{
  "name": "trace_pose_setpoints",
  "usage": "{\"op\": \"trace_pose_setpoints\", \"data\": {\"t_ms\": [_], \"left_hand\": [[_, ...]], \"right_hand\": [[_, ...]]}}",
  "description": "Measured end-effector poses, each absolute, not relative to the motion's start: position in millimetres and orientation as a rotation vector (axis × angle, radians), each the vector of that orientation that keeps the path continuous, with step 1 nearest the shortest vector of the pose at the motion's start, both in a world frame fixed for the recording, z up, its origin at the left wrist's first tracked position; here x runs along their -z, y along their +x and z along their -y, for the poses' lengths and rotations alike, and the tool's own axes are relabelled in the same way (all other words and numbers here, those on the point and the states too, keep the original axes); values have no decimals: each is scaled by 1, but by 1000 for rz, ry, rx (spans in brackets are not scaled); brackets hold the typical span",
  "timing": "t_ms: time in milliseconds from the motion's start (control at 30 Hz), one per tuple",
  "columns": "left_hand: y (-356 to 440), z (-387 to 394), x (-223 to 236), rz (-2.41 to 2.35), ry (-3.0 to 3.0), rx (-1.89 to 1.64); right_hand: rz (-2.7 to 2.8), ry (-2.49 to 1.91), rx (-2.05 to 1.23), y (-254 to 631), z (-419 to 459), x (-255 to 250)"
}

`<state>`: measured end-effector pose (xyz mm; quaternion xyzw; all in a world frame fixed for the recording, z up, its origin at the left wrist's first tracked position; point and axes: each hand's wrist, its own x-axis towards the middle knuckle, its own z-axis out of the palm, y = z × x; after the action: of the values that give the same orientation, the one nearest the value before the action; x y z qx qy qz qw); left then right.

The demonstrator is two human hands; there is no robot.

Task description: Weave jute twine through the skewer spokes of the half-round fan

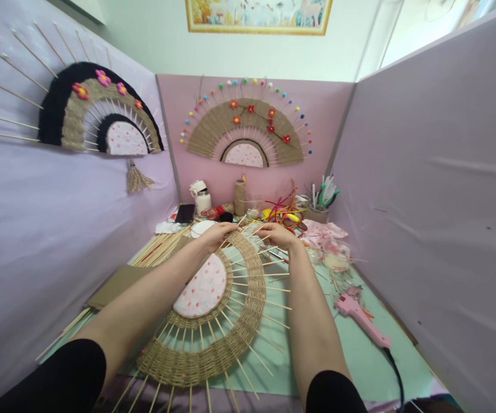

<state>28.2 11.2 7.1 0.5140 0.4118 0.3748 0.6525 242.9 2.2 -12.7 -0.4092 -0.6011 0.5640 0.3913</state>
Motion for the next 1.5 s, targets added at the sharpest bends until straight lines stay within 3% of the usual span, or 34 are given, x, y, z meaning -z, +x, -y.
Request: {"op": "trace_pose_setpoints", "data": {"t_ms": [667, 1100, 1500], "left_hand": [[19, -9, -11, -897, 1099, -891], [-15, -8, -30, -825, 963, -836], [-40, -21, -10, -552, 889, -681]], "right_hand": [[1486, -1025, -1139, 247, -2, -7], [1305, -774, -1577, 226, -2, 6], [1209, -745, -1770, 191, 34, 24]]}}
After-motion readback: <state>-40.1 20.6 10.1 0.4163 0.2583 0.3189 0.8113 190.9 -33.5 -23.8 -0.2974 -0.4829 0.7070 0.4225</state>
